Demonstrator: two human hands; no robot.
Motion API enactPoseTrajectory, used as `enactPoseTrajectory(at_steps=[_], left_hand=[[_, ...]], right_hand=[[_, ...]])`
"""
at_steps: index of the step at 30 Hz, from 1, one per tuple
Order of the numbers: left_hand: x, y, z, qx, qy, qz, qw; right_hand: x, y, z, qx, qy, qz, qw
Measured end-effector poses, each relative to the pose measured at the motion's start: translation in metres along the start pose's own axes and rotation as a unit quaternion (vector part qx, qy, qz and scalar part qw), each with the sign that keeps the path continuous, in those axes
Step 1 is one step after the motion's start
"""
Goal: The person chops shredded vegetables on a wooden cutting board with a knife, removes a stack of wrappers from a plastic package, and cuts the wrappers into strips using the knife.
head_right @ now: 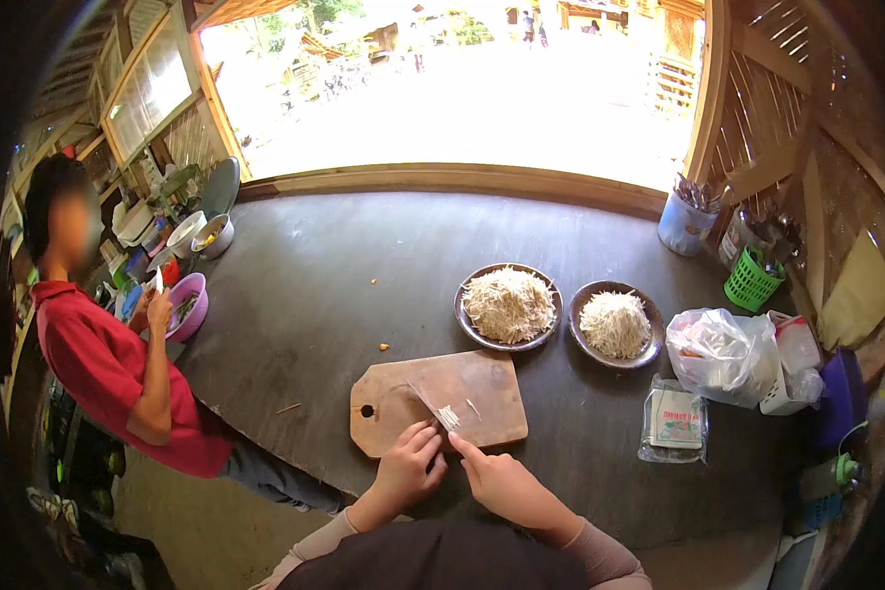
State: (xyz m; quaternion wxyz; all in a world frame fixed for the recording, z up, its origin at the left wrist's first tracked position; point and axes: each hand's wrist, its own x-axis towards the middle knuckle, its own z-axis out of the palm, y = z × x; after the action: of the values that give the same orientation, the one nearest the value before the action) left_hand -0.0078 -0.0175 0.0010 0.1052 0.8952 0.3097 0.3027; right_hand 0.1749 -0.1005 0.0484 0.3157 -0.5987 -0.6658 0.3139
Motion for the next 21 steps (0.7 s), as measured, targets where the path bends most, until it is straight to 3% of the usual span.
enactPoseTrajectory(at_steps=[21], left_hand=[[0.0, 0.001, -0.002, -0.006, -0.002, 0.001, 1.0]], right_hand=[[0.006, 0.003, 0.005, 0.009, -0.01, 0.015, 1.0]])
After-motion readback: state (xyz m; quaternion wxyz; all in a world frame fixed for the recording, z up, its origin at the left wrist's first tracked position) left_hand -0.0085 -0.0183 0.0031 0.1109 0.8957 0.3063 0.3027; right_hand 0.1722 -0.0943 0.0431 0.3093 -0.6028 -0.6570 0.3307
